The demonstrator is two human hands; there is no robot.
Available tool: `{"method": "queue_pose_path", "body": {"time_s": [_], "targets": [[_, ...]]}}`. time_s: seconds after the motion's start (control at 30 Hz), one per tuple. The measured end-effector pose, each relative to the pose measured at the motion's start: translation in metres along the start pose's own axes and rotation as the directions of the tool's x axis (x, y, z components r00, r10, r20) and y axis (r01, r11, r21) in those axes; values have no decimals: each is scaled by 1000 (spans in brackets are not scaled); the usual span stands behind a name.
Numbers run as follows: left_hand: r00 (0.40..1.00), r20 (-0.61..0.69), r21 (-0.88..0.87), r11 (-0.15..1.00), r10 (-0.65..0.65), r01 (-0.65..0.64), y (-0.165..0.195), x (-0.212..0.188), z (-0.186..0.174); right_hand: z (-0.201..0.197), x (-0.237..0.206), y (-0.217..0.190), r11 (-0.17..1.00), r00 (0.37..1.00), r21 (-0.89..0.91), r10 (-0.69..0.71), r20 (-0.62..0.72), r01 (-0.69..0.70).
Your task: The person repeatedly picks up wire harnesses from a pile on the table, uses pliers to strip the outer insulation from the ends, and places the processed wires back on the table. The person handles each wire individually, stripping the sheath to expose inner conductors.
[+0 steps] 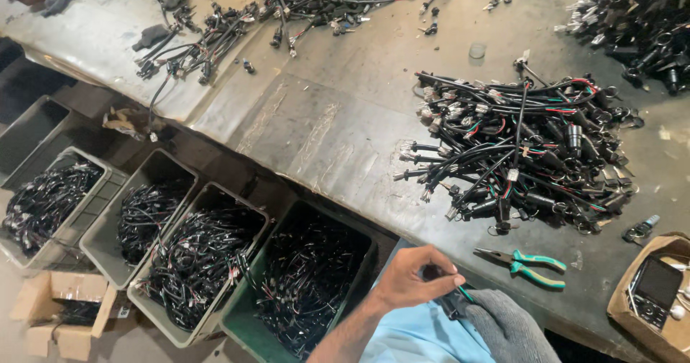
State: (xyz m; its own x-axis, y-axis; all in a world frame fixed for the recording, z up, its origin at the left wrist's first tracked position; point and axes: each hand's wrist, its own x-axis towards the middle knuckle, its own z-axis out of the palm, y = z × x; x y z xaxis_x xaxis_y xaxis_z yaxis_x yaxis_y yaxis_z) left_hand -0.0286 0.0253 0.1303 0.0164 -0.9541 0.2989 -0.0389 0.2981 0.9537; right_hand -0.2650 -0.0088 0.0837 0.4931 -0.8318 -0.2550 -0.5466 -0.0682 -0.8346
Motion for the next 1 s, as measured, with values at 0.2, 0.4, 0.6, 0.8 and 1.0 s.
{"method": "queue_pose_path", "body": {"time_s": [0.2,0.4,0.6,0.8,1.0], "targets": [[971,-238,0,1000,1,-1,-24,3,-14,-8,-2,-1,998,998,31,54,-19,-54],[881,-459,-363,930,-117,-66,-45,19,-34,-2,-4,17,960,978,199,205,-32,-195],[958,286,188,982,-32,-24,-76,-27,13,30,8,25,761,960,648,207,-187,-37],[881,256,-322,824,-399,466,-109,-62,41,44,-4,23,903,935,425,99,-340,59],[966,183,-217,951,-182,221,-100,-61,45,46,-5,22,928,897,325,-23,-442,184]]}}
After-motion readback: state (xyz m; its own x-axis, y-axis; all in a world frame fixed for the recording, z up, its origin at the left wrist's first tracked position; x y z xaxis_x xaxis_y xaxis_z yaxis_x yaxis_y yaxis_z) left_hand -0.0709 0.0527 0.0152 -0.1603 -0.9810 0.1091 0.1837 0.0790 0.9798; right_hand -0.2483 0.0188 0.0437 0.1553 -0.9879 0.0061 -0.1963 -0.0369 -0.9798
